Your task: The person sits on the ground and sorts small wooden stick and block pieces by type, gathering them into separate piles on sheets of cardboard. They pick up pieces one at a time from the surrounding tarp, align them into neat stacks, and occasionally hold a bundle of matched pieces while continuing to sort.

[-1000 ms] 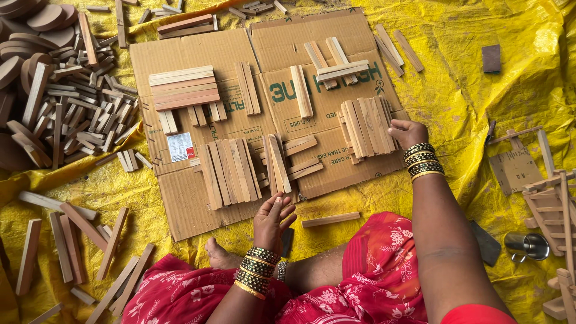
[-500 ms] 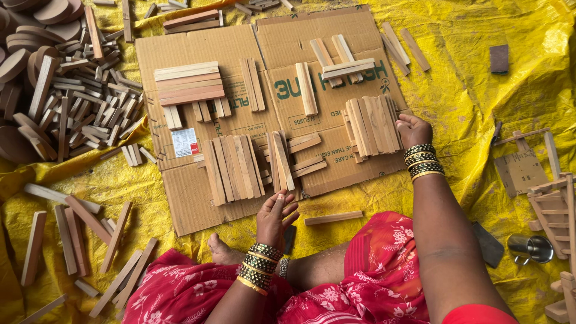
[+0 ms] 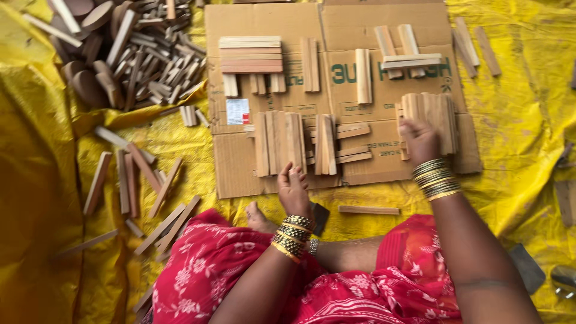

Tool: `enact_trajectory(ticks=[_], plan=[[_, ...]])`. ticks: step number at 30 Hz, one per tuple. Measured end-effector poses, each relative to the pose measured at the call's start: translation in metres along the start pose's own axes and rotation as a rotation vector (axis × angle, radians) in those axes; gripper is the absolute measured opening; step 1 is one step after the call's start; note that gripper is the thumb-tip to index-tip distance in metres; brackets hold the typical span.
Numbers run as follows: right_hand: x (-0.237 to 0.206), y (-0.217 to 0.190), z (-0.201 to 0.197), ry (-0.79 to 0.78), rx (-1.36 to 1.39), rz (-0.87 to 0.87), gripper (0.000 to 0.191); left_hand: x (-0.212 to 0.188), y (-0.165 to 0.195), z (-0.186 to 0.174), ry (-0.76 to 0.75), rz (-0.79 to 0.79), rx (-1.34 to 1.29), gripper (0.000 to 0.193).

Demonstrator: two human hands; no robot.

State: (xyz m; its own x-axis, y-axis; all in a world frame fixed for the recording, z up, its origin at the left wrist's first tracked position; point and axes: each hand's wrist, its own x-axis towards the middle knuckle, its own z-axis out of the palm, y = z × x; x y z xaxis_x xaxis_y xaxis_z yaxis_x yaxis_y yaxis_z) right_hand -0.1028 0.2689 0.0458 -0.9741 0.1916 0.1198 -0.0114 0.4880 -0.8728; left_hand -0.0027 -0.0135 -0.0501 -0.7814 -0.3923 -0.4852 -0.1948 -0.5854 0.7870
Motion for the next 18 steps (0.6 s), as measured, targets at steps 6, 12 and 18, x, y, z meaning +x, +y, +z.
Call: enact_trajectory(ticks=[6,12,18], plan=[[-0.039,-0.044,0.111,-0.348,-0.369,0.249,0.073,-0.003,0.003,0.011,-0.015,0.014,0.020,0.036],[-0.046,-0.064,0.151,-0.133,-0.645,0.071,0.102,-0.004,-0.002,0.019,0.011,0.041,0.029,0.035],[-0.041,-0.065,0.150,-0.166,-0.582,0.353,0.102,-0.009,-0.007,0.028,-0.039,0.004,-0.046,0.033]])
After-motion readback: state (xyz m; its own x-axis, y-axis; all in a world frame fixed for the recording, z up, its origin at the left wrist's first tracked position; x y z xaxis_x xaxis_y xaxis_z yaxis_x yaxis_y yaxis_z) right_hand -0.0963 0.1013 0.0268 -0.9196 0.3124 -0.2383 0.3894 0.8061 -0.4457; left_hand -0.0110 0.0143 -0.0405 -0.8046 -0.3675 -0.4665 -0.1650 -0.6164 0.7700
